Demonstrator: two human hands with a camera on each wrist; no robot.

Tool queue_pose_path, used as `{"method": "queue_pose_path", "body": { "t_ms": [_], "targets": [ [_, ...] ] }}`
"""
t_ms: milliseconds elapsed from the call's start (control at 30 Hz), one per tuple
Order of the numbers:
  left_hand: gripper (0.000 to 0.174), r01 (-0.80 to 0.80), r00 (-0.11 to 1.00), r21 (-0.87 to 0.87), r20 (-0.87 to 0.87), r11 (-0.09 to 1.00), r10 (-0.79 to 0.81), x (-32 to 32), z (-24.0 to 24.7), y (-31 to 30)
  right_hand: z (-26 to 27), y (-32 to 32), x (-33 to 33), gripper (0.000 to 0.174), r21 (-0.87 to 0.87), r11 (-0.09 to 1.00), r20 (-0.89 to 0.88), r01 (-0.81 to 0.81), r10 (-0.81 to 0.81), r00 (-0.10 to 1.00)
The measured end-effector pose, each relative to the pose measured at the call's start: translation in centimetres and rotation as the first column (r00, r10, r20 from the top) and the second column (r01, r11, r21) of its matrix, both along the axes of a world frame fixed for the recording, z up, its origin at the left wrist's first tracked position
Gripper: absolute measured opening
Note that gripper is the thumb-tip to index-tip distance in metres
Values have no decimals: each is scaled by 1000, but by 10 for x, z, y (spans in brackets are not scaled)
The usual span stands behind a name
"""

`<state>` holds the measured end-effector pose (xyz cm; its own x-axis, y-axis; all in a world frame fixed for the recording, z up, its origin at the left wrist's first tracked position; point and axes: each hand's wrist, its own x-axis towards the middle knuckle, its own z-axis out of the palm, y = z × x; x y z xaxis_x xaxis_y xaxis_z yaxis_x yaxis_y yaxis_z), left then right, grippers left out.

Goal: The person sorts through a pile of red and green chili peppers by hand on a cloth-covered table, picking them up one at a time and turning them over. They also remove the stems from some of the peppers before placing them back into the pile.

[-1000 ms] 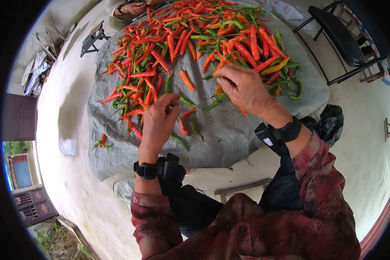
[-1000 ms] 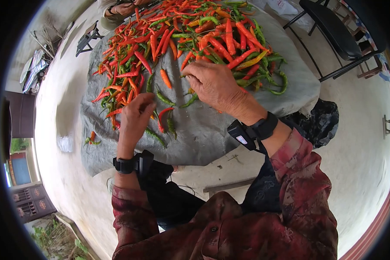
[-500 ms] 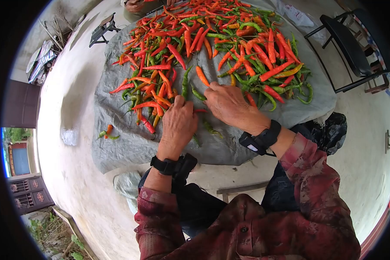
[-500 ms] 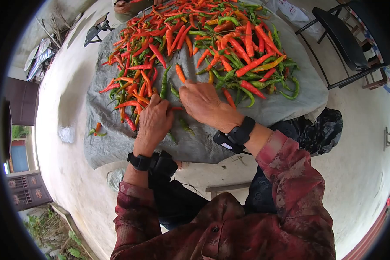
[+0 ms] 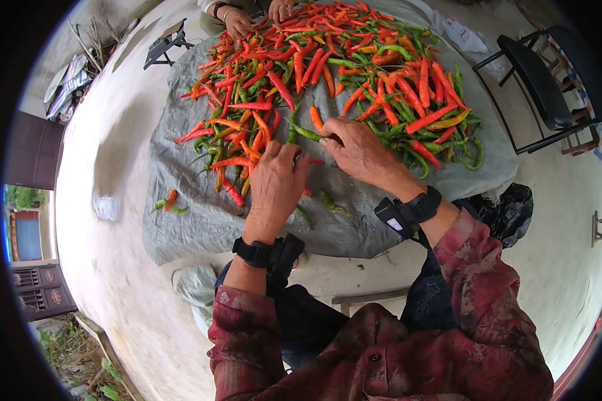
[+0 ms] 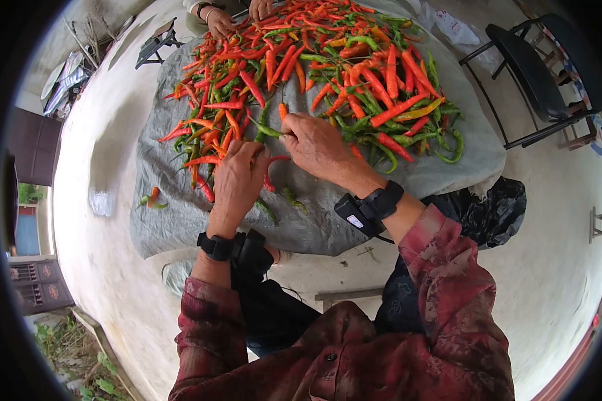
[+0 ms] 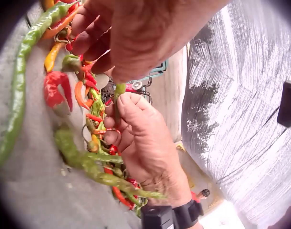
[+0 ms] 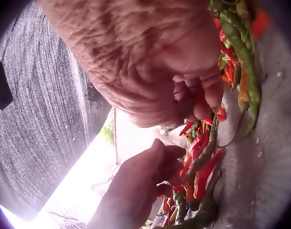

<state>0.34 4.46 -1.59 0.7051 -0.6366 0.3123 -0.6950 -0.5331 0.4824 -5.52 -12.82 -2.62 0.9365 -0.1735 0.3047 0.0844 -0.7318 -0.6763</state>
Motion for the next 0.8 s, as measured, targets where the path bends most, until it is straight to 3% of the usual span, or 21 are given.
{"method": "queue_pose_path", "body": {
  "t_ms": [67,100,133,167,267,300,400,467,533,567,600,633,667,700,733,800],
  "targets": [
    [27,-25,999,-75,-30,997,23,2,5,-3,8,-3,-6,13,100,992,35,-81,77,996],
    [32,-125,906,-274,-423,954,-3,5,8,-5,10,-4,-10,13,91,984,69,-154,148,987],
    [37,-290,669,-399,-734,870,-114,6,11,-5,11,-5,-13,14,81,971,101,-227,218,971],
    [40,-328,575,-457,-791,827,-209,4,16,-3,10,-6,-16,14,83,971,100,-222,214,972],
    [36,-296,568,-489,-781,821,-260,5,10,-7,10,-11,-23,17,0,973,85,-230,229,970],
    [33,-213,661,-478,-713,852,-235,1,11,-11,12,-14,-25,17,5,974,70,-228,227,971],
    [30,-152,668,-447,-704,882,-242,-5,11,-19,12,-22,-33,19,-63,968,5,-244,245,969],
    [31,-151,666,-453,-703,879,-248,-1,10,-19,12,-28,-37,20,-134,954,-43,-269,265,963],
    [30,-307,661,-473,-730,826,-173,4,16,-17,17,-34,-42,25,-213,964,-1,-159,163,987],
    [30,-300,703,-509,-690,806,-174,13,11,-12,18,-39,-45,25,-209,965,0,-156,159,987],
    [30,-298,703,-508,-690,808,-174,18,9,-7,19,-45,-47,23,-235,971,13,-45,50,999],
    [29,-246,783,-461,-613,853,-106,23,7,-3,21,-51,-48,22,-259,964,29,65,-59,998],
    [28,-201,852,-405,-521,892,-44,26,5,-1,22,-56,-47,22,-259,964,30,66,-60,998],
    [24,-174,949,-201,-295,964,110,23,4,-1,24,-61,-45,22,-256,948,166,191,-151,974],
    [24,-173,949,-200,-295,964,109,19,1,-1,26,-63,-45,25,-237,920,299,312,-236,925],
    [26,-109,985,186,155,976,80,10,-9,-1,29,-65,-47,33,-241,912,284,333,-262,922]
  ]
}}
